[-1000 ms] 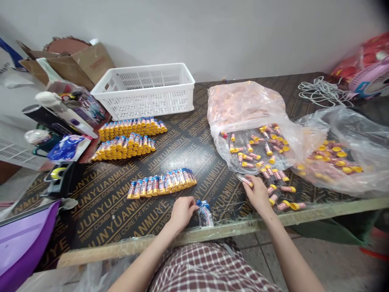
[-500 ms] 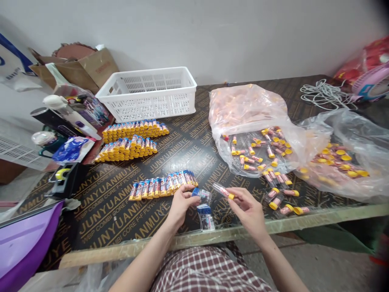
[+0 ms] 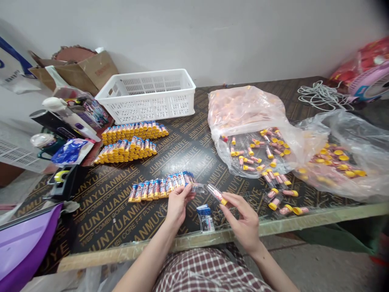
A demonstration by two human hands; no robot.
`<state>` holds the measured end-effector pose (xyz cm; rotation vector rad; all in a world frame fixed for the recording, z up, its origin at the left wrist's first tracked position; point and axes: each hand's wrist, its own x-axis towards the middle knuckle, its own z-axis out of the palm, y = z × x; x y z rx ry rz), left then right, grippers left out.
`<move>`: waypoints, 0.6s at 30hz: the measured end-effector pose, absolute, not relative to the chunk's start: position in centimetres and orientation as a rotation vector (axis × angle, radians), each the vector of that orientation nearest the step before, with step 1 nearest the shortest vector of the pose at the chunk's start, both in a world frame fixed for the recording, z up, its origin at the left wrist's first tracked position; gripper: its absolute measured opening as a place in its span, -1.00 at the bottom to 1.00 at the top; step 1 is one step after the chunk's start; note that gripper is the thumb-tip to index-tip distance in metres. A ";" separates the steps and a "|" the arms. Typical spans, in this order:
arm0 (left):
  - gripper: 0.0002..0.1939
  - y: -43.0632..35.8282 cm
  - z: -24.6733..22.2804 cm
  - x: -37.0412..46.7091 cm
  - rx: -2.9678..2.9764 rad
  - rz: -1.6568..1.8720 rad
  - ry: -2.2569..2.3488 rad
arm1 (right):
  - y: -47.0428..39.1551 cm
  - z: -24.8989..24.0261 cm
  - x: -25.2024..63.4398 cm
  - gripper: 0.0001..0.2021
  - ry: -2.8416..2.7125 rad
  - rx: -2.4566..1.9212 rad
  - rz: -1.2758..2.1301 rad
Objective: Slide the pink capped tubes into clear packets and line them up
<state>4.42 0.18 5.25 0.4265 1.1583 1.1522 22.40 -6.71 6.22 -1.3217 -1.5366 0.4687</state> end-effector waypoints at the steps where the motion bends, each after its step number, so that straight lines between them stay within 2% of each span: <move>1: -0.61 0.2 5.2 4.4 0.430 1.152 1.161 | -6.7 6.2 22.3 -0.70 -1.538 -1.319 0.463; 5: -0.61 0.0 4.8 4.4 0.483 1.141 1.188 | -6.7 6.3 22.0 -0.69 -1.553 -1.296 0.481; 11: -0.63 -0.5 5.1 5.0 0.670 1.131 1.128 | -6.6 5.8 21.5 -0.70 -1.637 -1.258 0.689; 14: -0.56 -0.8 6.0 5.3 0.627 1.063 1.007 | -6.5 5.4 21.5 -0.68 -1.662 -1.253 0.723; 16: -0.49 -1.0 6.5 5.3 0.603 0.994 0.955 | -6.2 5.3 21.5 -0.64 -1.668 -1.263 0.684; 18: -0.53 -1.2 6.8 5.3 0.609 0.908 0.921 | -5.9 5.3 21.5 -0.51 -1.689 -1.262 0.611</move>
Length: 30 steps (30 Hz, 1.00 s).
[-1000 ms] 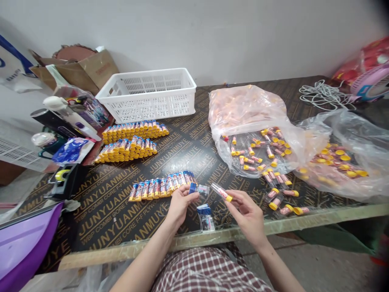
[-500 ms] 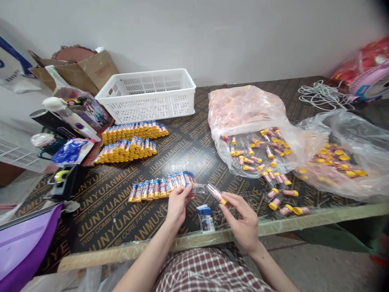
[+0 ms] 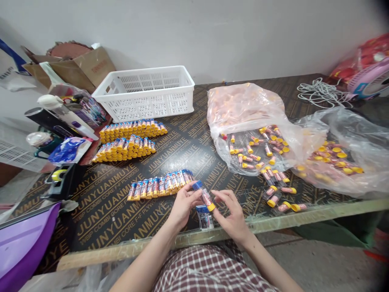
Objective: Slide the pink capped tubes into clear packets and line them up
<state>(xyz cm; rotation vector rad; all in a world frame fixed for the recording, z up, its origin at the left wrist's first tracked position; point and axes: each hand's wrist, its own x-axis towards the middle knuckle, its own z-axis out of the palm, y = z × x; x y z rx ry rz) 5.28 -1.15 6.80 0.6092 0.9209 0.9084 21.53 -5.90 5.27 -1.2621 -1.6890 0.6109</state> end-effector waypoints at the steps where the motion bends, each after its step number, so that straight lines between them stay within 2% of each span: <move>1: -0.57 -1.3 6.9 5.3 0.622 0.862 0.906 | -5.7 5.3 21.6 -0.41 -1.709 -1.251 0.585; 3: -0.62 -1.5 6.9 5.3 0.649 0.776 0.883 | -5.4 5.5 21.8 -0.24 -1.772 -1.202 0.592; 6: -0.64 -1.8 6.9 5.4 0.665 0.702 0.868 | -5.1 5.7 22.1 -0.14 -1.860 -1.091 0.752; 11: -0.66 -2.3 6.8 5.5 0.658 0.676 0.866 | -5.3 5.2 22.2 -0.13 -1.867 -1.006 0.936; 30: -0.64 -2.6 6.9 5.7 0.676 0.678 0.878 | -5.5 4.8 21.6 -0.13 -1.681 -0.932 0.929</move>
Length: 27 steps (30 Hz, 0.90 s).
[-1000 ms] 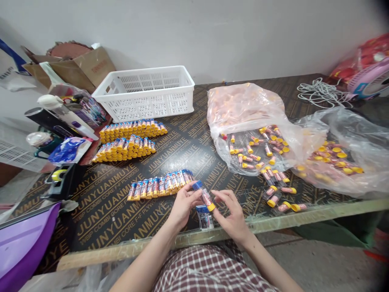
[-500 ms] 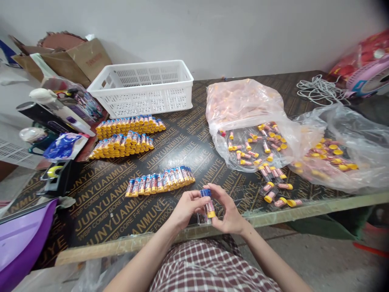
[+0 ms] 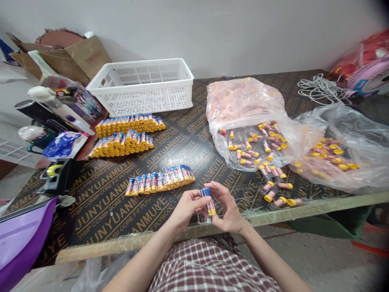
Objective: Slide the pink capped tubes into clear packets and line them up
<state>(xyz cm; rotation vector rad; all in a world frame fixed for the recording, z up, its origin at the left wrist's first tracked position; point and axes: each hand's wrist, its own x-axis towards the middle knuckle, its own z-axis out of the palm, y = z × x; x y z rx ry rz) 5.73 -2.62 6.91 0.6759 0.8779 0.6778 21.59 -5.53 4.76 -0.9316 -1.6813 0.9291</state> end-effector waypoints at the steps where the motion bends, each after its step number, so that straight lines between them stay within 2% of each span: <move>1: -0.64 -2.6 6.9 5.7 0.676 0.676 0.877 | -5.5 4.7 21.6 -0.13 -1.675 -0.924 0.932; 18: -0.64 -2.5 7.0 5.1 0.713 0.717 0.905 | -5.1 5.1 21.5 -0.10 -1.730 -0.917 0.988; 21: -0.63 -1.1 7.0 2.9 0.859 0.806 1.091 | -4.3 4.9 24.0 -0.07 -1.710 -1.058 0.883; 25: -0.54 1.8 6.6 -2.1 1.154 0.977 1.585 | -3.1 3.7 29.6 -0.20 -1.415 -1.396 0.624; 27: -0.50 3.1 5.9 -4.2 1.322 0.947 1.823 | -2.9 3.1 31.8 -0.26 -1.332 -1.485 0.539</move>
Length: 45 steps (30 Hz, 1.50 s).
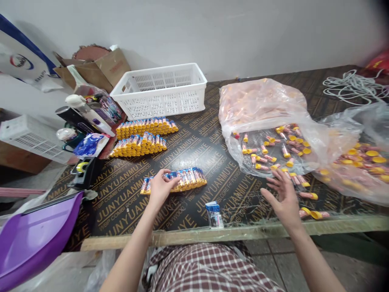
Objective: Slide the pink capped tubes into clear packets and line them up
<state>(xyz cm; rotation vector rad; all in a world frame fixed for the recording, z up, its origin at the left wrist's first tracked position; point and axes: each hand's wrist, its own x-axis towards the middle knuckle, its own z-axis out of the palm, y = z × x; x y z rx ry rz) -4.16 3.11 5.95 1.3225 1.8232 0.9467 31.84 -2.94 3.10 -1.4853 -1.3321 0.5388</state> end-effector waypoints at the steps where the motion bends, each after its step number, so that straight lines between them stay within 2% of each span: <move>1: -0.50 3.6 5.6 -4.9 1.393 0.899 1.901 | -3.0 2.9 32.6 -0.28 -1.322 -1.515 0.502; 6: -0.57 4.7 4.8 -5.6 1.638 0.676 2.049 | -3.7 2.5 33.7 -0.41 -1.450 -1.599 0.337; 9: -0.64 4.2 5.1 -4.9 1.704 0.734 2.138 | -3.3 1.6 35.3 -0.55 -1.496 -1.727 0.160; 12: -0.66 2.9 5.1 -3.3 1.811 0.897 2.000 | -2.4 0.2 38.8 -0.52 -1.355 -2.107 -0.050; 14: -0.66 1.5 4.6 -1.5 1.870 0.829 1.735 | -1.6 -0.6 41.1 -0.44 -1.245 -2.259 -0.088; 17: -0.72 -0.5 3.4 1.5 1.930 0.518 1.423 | -0.4 -1.5 43.5 -0.35 -1.238 -2.324 -0.034; 21: -0.78 -1.8 1.8 3.8 1.959 0.259 1.422 | 0.9 -1.9 44.3 -0.35 -1.367 -2.305 0.064; 28: -0.83 -1.8 1.4 4.1 1.939 0.325 1.405 | -0.6 -1.8 40.2 -0.49 -1.750 -2.066 0.182; 34: -0.88 -1.7 1.0 4.2 1.908 0.309 1.381 | -2.4 -1.5 34.5 -0.42 -1.994 -1.846 0.352; 39: -0.87 -1.9 1.0 4.2 1.905 0.332 1.404 | -3.0 -1.1 33.1 -0.44 -2.073 -1.801 0.420; 45: -0.86 -2.3 0.9 4.0 1.962 0.358 1.385 | -1.9 0.0 32.5 -0.72 -2.105 -1.786 0.409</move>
